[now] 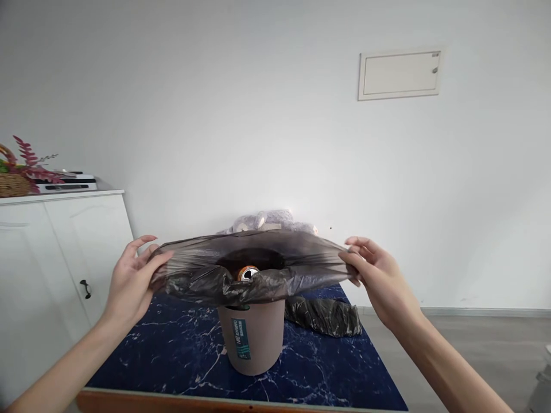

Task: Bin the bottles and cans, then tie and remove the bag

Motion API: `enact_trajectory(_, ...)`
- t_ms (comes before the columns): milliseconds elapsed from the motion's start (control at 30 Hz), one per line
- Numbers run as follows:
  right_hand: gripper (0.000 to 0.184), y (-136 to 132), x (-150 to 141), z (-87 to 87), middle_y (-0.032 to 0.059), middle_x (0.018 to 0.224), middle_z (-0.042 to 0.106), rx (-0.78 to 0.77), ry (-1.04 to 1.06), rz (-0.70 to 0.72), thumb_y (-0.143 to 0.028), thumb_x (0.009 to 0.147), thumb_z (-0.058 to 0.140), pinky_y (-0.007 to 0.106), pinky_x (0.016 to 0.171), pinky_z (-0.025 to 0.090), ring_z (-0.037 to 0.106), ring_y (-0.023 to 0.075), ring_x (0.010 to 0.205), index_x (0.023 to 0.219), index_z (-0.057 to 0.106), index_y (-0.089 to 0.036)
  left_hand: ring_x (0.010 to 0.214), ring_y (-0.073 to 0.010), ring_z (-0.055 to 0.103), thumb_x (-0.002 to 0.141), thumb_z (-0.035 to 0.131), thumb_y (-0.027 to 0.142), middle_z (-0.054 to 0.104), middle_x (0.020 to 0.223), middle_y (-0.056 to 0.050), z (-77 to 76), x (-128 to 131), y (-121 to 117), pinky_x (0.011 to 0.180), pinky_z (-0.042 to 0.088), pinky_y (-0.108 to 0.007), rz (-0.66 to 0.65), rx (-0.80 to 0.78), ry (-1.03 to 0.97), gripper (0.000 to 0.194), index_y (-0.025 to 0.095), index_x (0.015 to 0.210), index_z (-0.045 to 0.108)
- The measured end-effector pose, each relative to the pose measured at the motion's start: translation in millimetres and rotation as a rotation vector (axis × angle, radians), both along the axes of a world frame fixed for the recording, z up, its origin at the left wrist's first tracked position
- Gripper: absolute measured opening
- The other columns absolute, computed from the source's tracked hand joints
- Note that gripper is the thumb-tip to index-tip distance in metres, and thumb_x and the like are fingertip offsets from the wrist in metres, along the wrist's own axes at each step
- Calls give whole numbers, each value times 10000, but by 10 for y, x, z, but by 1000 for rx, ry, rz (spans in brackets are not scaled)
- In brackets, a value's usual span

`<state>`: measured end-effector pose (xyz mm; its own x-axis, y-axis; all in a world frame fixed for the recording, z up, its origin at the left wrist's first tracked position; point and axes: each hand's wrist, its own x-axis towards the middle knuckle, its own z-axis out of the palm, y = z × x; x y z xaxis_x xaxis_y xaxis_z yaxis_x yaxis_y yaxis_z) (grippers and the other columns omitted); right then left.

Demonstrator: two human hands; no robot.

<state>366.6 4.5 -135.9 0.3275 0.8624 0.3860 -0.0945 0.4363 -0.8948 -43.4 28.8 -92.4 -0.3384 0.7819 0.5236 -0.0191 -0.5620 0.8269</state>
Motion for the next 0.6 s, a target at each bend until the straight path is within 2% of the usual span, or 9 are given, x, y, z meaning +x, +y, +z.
enact_trajectory(100,399,-247,43,-314,-51,714,451,-29,-22,0,-481,750,896,240,463,355,375,97,543,968,658,-247,557,-84,462,690,916,300,466,774,77,-205,-112,-153,470,413,-187,-11,41,56,518,285,1088,585)
enact_trajectory(167,390,-361,24,-589,-61,658,423,-76,-33,21,-507,772,880,241,458,346,355,100,522,953,649,-251,556,-94,467,721,907,348,461,769,75,-422,-182,-221,476,425,-196,6,4,85,498,290,1089,576)
enact_trajectory(233,388,-433,-30,-913,-71,607,381,-136,-15,56,-538,780,861,248,442,338,349,111,498,942,643,-260,549,-109,496,753,883,415,499,784,64,-717,-264,-257,484,449,-219,26,-105,110,485,291,1105,574)
enact_trajectory(333,365,-477,-152,-1417,-52,659,426,-205,13,93,-597,803,804,286,411,370,368,129,456,988,667,-314,557,-166,566,816,783,551,606,856,18,-1267,-425,-268,517,516,-305,33,-276,138,485,294,1156,553)
enact_trajectory(367,336,-476,-199,-1563,-40,675,457,-237,-23,130,-614,815,782,306,414,400,401,144,449,976,679,-337,593,-201,600,812,749,599,619,853,2,-1455,-479,-267,549,544,-341,56,-275,138,485,288,1130,554)
enact_trajectory(433,316,-446,-309,-1782,-7,716,530,-268,-124,183,-658,815,751,354,442,476,521,203,480,959,705,-380,771,-299,696,749,738,678,671,916,-65,-1785,-553,-267,685,604,-420,55,-335,285,521,278,1057,609)
enact_trajectory(467,326,-416,-373,-1845,20,783,598,-262,-173,187,-668,809,749,382,507,541,615,248,561,994,719,-402,970,-349,721,772,715,691,701,1093,-111,-1911,-560,-268,820,614,-449,23,-378,409,529,294,1114,642)
enact_trajectory(533,436,-326,-518,-1875,77,1063,704,-222,-241,177,-659,785,780,433,759,625,744,343,893,1155,717,-436,1328,-404,605,836,638,731,639,1385,-139,-2054,-495,-262,1029,553,-488,-38,-460,626,598,334,1283,644)
enact_trajectory(600,625,-201,-673,-1789,109,1346,665,-157,-249,205,-645,760,818,479,1057,541,656,391,1263,1323,667,-422,1472,-413,478,888,530,791,637,1413,-145,-2036,-341,-226,1121,483,-525,-95,-486,738,682,331,1384,617)
